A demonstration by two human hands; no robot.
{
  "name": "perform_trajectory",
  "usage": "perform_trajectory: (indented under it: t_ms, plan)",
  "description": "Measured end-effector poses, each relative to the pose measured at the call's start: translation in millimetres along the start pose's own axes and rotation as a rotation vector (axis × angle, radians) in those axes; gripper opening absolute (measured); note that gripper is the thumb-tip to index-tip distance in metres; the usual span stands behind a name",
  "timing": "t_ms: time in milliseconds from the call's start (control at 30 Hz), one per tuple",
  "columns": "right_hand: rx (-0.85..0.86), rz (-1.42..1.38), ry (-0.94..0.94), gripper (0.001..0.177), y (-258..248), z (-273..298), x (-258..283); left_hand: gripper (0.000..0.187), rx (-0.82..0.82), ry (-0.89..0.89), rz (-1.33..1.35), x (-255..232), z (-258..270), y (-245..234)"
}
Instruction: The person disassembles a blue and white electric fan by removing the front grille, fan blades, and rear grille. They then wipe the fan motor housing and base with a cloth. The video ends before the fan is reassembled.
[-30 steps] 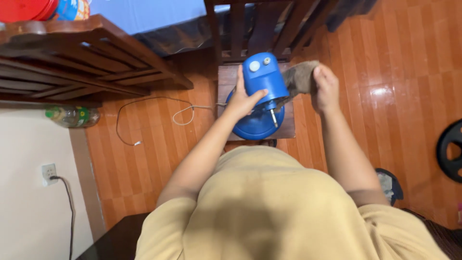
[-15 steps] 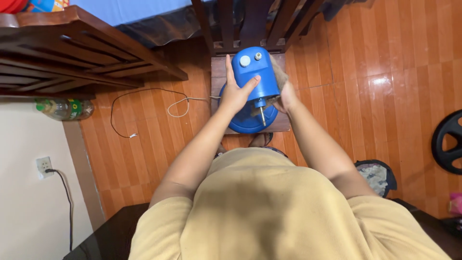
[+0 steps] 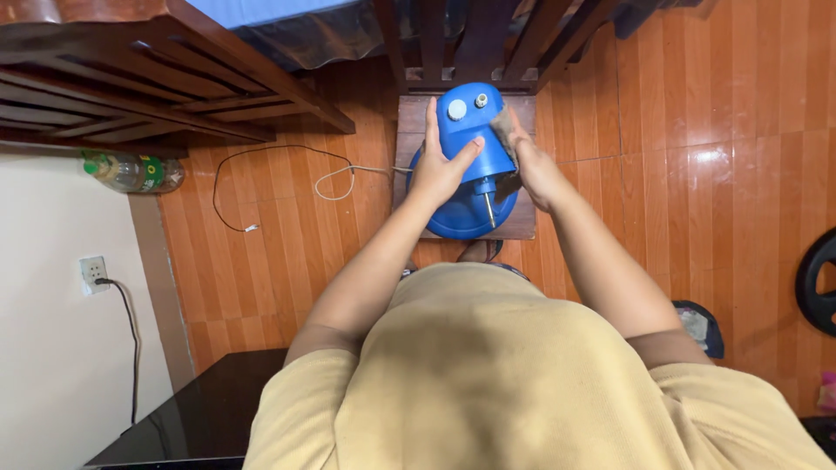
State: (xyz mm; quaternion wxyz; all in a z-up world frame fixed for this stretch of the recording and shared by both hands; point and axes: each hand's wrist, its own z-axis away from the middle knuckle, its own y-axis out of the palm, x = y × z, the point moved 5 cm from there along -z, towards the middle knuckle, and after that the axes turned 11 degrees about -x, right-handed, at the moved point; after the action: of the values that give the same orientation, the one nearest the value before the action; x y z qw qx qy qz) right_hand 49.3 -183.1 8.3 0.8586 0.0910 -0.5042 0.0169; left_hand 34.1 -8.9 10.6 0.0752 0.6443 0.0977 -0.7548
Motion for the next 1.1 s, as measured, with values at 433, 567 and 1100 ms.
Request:
perform_trajectory:
  t_ms: [433, 567, 1100]
  plan:
    - [-0.234, 0.359, -0.426, 0.044, -18.7, 6.8, -5.7, 0.102, -0.035, -0.037, -0.127, 12.4, 6.4, -8.8]
    - [-0.278, -0.189, -0.189, 0.04, -47.3, 6.7, -21.8, 0.086, -0.039, 0.079, -0.314, -2.4, -11.7, -30.9]
    - [0.202, 0.052, -0.644, 0.052, 73.7, 77.5, 141.7, 0.026, 0.01, 0.531, -0.369, -162.4, 17.9, -90.2]
